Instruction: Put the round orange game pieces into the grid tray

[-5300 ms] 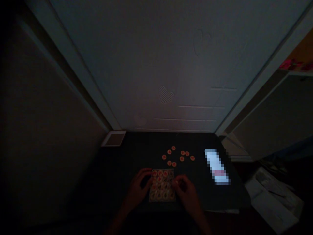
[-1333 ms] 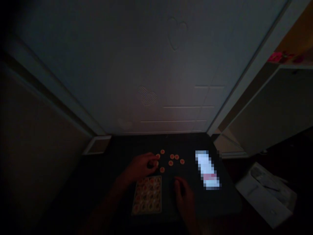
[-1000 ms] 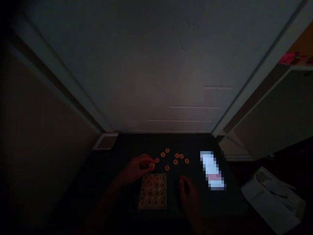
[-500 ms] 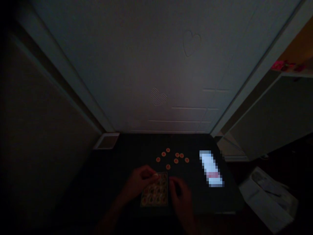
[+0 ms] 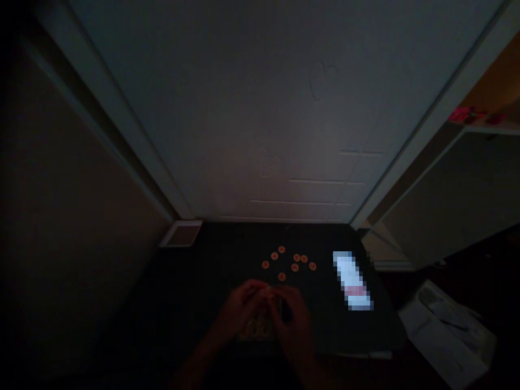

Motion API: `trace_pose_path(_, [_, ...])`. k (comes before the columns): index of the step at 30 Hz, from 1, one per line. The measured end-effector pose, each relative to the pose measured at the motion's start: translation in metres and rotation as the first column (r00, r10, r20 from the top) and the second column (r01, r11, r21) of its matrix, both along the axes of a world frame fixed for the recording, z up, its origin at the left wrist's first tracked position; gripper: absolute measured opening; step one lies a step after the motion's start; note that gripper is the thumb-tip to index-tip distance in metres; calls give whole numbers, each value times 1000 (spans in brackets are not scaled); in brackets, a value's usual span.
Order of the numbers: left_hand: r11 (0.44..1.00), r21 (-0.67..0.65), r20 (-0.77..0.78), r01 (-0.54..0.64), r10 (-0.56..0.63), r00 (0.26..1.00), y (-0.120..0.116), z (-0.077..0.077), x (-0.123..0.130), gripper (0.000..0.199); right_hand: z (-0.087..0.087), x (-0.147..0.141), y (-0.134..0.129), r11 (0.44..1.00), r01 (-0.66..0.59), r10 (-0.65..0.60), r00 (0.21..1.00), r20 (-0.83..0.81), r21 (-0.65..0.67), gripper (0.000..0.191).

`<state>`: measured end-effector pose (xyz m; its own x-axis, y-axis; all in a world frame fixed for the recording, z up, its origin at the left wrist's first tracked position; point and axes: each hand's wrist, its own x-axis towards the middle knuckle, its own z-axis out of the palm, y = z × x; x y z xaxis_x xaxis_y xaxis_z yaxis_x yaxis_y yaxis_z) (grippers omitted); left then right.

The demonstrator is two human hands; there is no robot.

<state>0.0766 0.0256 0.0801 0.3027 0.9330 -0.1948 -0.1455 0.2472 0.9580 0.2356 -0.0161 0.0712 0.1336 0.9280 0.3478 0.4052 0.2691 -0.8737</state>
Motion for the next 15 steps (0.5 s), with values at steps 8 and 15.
trace_pose_path(8, [996, -52, 4, 66, -66, 998, -3, -7, -4, 33, -4, 6, -4, 996, -77, 76, 997, -18, -43, 20])
trace_pose_path(15, [997, -75, -29, 28, -30, 999, -4, -7, 1, 33, -4, 8, -6, 977, -205, 205, 979, -10, -60, 29])
